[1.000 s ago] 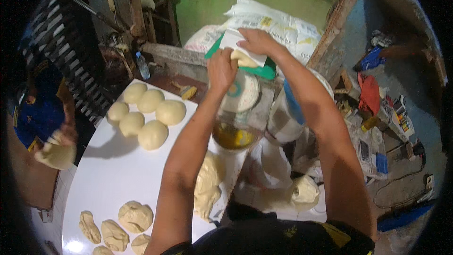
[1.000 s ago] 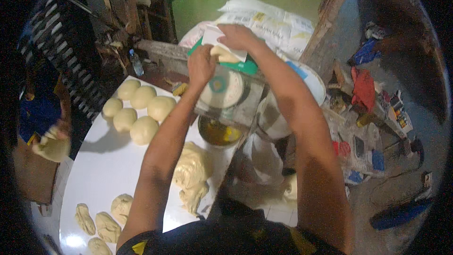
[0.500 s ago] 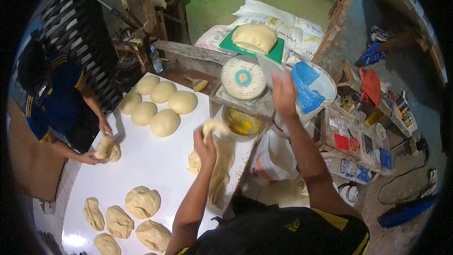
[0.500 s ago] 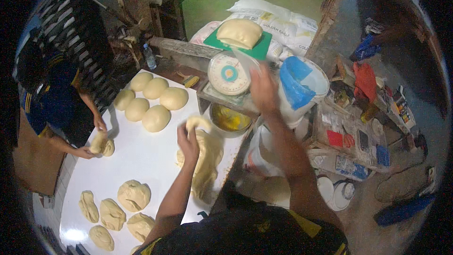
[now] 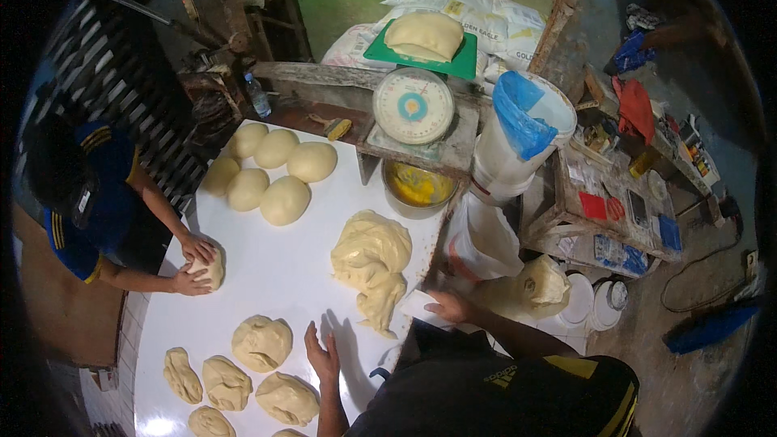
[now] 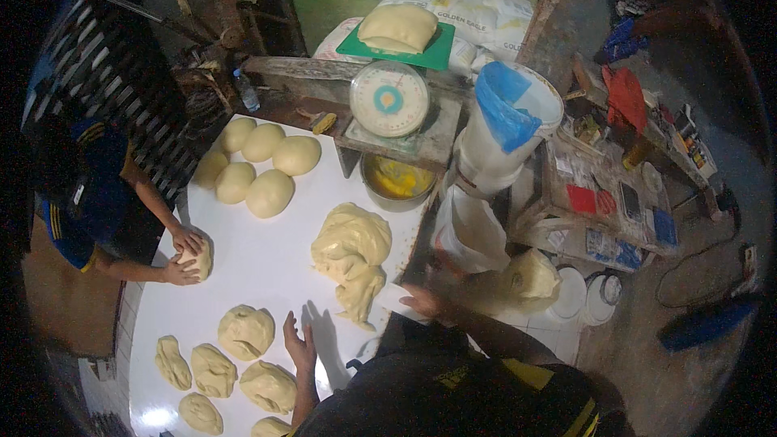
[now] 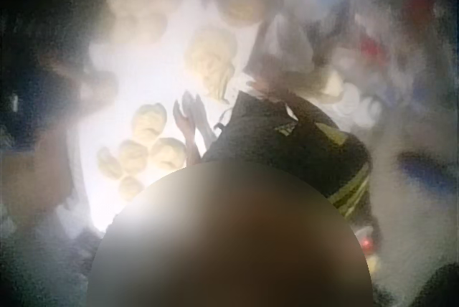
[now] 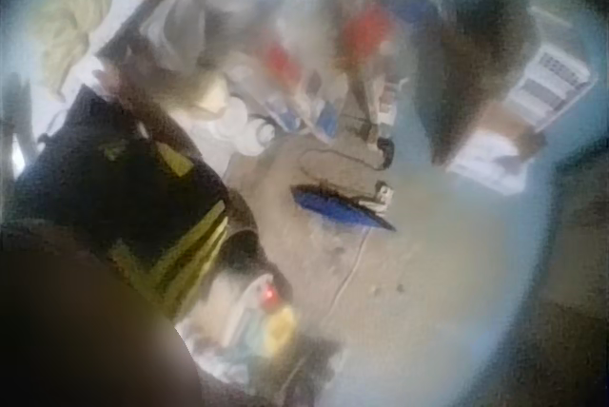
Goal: The person uses a scraper to cut portions from a large mass of dough, weighs each portion on a mechanical scale, and shapes the pieces into rounds by hand on a white table.
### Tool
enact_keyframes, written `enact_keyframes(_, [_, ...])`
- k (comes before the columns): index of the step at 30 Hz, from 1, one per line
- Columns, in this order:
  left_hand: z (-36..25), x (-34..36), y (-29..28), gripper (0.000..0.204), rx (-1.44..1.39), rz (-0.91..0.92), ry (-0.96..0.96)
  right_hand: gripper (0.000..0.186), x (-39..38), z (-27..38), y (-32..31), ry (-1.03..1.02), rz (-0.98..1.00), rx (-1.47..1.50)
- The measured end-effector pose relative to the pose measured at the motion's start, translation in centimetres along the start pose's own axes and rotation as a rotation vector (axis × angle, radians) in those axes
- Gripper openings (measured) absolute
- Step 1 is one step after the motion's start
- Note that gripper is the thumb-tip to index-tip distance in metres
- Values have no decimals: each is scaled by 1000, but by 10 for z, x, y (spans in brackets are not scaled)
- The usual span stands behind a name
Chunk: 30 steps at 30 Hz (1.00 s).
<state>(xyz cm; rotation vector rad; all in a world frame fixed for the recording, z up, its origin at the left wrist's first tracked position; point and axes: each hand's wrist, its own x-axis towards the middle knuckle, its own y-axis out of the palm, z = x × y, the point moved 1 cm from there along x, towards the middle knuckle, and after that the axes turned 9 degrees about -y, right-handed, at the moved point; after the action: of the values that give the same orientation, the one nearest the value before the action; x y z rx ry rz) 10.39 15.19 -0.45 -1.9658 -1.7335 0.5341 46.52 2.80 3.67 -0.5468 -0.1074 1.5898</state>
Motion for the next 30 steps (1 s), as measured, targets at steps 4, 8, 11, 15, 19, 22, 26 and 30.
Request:
enact_keyframes(4, [-43, 60, 1, 45, -5, -36, 156, 54, 26, 18, -29, 29, 1, -131])
enact_keyframes(8, [-115, 144, -4, 41, -45, -72, 294, 50, 36, 49, -61, -122, -83, -438])
enact_keyframes(11, [-195, 208, 3, 39, -100, -54, 462, 54, 46, 22, -83, -138, -97, -444])
enact_keyframes(15, [-304, 281, 27, 43, -226, -41, 713, 56, 57, 50, -150, 26, -83, -208])
enact_keyframes(19, [-423, 328, 52, 45, -294, 25, 814, 66, 62, 158, -276, -19, -437, -138])
enact_keyframes(22, [-481, 363, 78, 51, -518, 250, 548, 54, 87, 235, -375, -297, -874, -193])
enact_keyframes(26, [-498, 391, 127, 65, -927, 587, 128, 41, 154, 260, -510, -264, -1004, -270])
enact_keyframes(30, [-520, 378, 151, 81, -1127, 828, 42, 46, 224, 222, -588, -9, -844, -466])
